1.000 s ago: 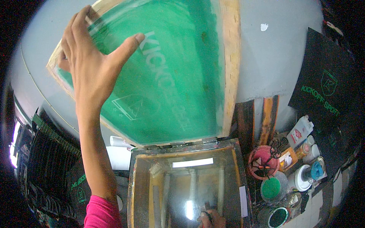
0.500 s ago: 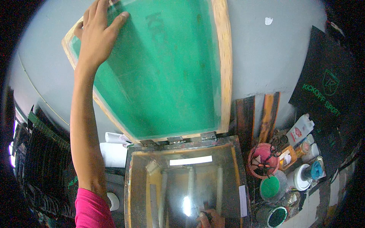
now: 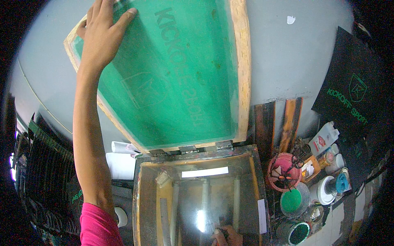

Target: The person opens a wooden screen printing frame and applies masking tape to the edges of the mesh. They use a utility knife to cut the tape and scrape the surface of the frame. The person then uses a metal ruler to measure and cut additional tape on the frame.

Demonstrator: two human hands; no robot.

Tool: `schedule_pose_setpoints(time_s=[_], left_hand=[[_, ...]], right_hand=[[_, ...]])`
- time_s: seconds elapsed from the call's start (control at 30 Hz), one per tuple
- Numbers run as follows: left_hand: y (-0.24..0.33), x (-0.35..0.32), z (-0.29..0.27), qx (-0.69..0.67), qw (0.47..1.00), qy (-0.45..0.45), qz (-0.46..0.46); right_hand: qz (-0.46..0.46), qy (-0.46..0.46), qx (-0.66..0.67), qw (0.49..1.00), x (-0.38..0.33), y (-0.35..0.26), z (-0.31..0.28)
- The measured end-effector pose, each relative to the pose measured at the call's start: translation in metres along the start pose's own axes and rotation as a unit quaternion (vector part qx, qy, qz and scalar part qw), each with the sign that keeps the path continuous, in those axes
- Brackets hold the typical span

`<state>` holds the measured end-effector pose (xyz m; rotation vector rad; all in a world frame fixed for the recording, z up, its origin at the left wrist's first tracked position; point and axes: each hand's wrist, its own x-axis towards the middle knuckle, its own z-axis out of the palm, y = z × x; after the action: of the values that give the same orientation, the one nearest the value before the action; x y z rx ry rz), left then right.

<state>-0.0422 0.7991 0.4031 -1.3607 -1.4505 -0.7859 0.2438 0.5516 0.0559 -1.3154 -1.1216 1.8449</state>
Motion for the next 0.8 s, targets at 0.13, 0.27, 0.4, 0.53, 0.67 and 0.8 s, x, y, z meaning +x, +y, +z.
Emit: schedule_pose_setpoints(time_s=[0.13,0.27,0.4,0.53,0.67,0.8], left_hand=[[0.008,-0.004,-0.007,-0.025,1.0,-0.004,-0.003],[0.003,-0.003,-0.014,0.012,0.998,0.061,0.019],[-0.036,0.006,-0.06,-0.041,0.988,0.066,0.131],[-0.003,-0.015,-0.139,-0.003,0.991,0.06,0.119],[0.009,-0.053,-0.236,-0.023,0.986,0.028,0.161],[0.048,-0.151,-0.306,0.0,0.99,0.035,0.14]], right_hand=[[0.001,0.012,0.004,1.0,-0.002,0.001,0.0],[-0.003,0.03,-0.007,1.0,-0.006,0.003,-0.001],[-0.042,-0.004,-0.073,0.996,0.01,0.022,-0.007],[0.023,0.032,0.127,0.991,-0.003,0.012,-0.022],[-0.012,0.078,0.18,0.981,-0.034,0.013,-0.057],[-0.014,0.168,0.242,0.956,-0.086,-0.013,-0.095]])
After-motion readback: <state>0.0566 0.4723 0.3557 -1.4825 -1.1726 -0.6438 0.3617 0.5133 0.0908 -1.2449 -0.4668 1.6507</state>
